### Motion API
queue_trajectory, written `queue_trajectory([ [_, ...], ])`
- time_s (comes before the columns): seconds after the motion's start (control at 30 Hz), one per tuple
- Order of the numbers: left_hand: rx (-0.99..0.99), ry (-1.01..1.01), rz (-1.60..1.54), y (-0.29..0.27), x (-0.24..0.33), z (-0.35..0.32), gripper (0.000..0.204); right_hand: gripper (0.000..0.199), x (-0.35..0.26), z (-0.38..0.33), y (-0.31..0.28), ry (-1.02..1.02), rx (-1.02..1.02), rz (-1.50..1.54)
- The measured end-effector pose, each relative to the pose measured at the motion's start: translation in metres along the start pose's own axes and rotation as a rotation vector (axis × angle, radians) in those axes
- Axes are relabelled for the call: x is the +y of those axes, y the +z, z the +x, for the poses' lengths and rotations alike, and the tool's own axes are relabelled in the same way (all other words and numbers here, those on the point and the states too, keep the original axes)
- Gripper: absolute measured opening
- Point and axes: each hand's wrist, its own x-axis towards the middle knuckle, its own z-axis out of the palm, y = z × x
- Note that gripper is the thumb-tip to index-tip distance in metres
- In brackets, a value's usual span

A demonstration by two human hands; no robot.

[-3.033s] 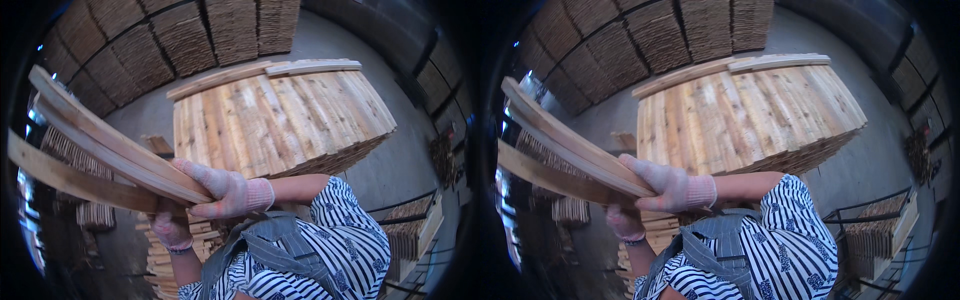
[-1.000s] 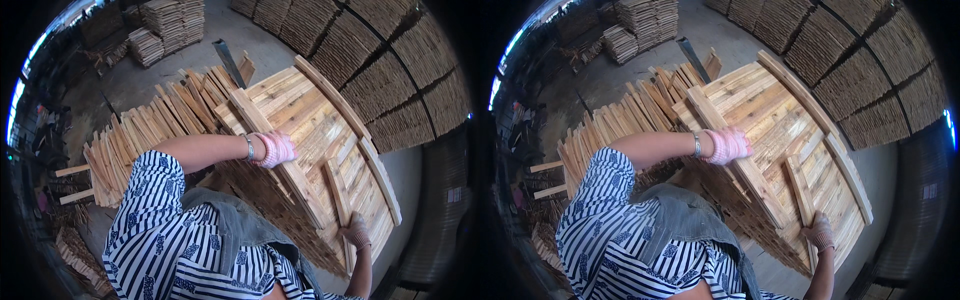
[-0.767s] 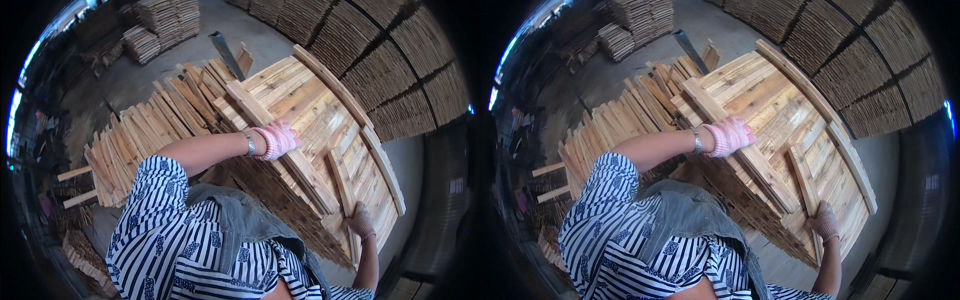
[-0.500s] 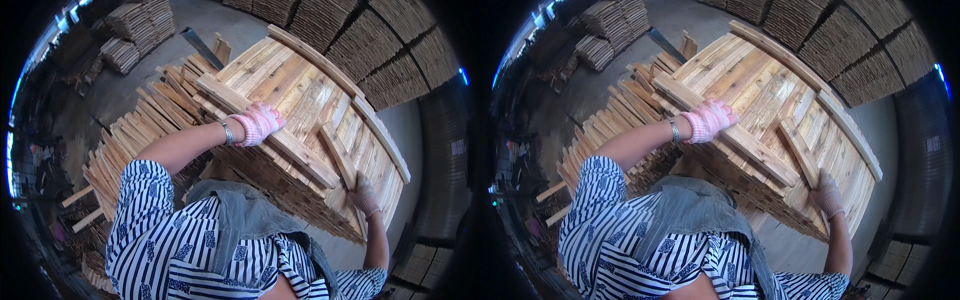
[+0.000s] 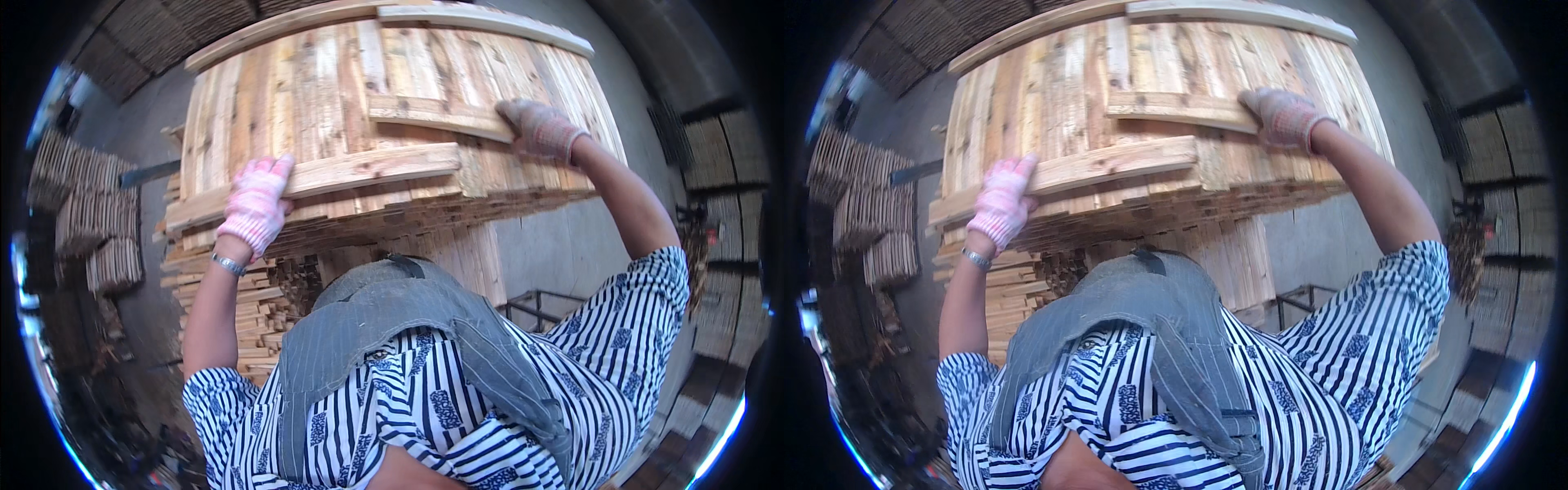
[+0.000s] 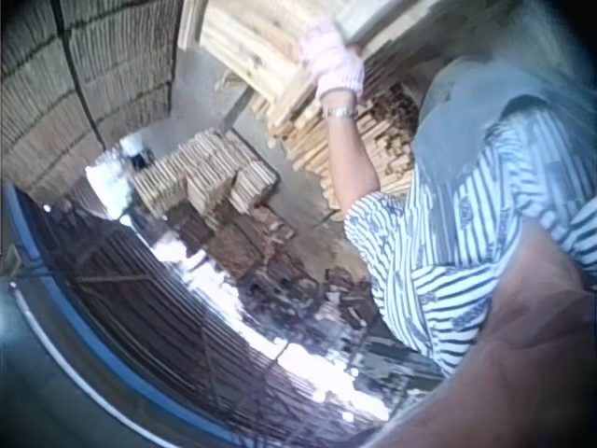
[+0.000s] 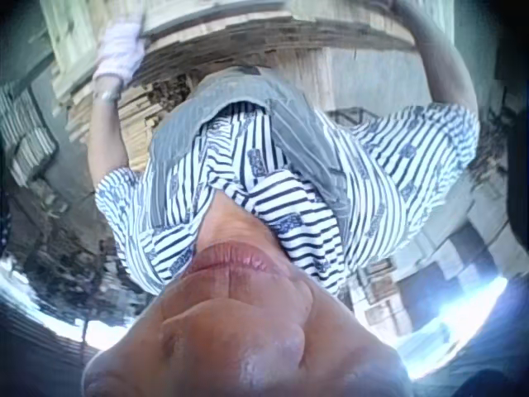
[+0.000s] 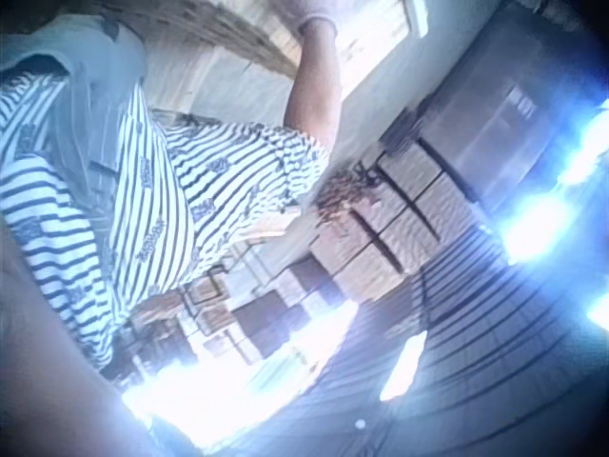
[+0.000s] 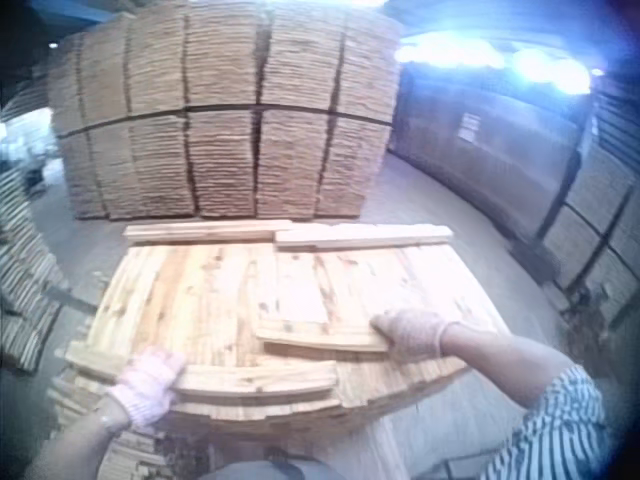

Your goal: The person lifts large stacks of wooden planks from a metal rack and carries them to a designated area. They then place the stacks onto a growing pile, repeating the process of lifting, carrying, and stacking multiple times.

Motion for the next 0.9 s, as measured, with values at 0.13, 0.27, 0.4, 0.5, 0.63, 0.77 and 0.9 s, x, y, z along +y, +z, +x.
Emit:
queue_trajectory([
  [0.13,0.023,-0.001,-0.02,0.0,-0.003,-0.004,0.077,0.046,0.044,-0.039,-0.02,0.227,-0.027,-0.086],
  [0.27,0.062,0.02,-0.009,0.0,-0.003,-0.005,0.077,0.051,0.096,-0.084,-0.011,0.206,-0.052,-0.071],
  [0.4,0.071,0.033,-0.002,0.008,-0.005,-0.001,0.077,0.047,0.083,-0.089,0.017,0.071,-0.071,-0.074],
  [0.5,0.028,-0.004,-0.002,0.0,-0.004,-0.008,0.07,0.043,0.074,-0.07,0.02,0.102,-0.166,-0.135],
  [0.63,0.02,-0.085,0.01,-0.016,-0.002,-0.019,0.053,0.058,0.035,-0.047,-0.014,0.008,-0.271,-0.256],
  [0.77,0.068,0.087,0.08,0.001,-0.009,-0.017,0.018,0.088,-0.064,-0.033,-0.061,-0.374,0.116,0.234],
  [0.9,0.175,0.046,-0.268,-0.018,-0.002,-0.038,0.052,0.071,-0.199,-0.045,-0.026,-0.727,-0.226,0.926],
])
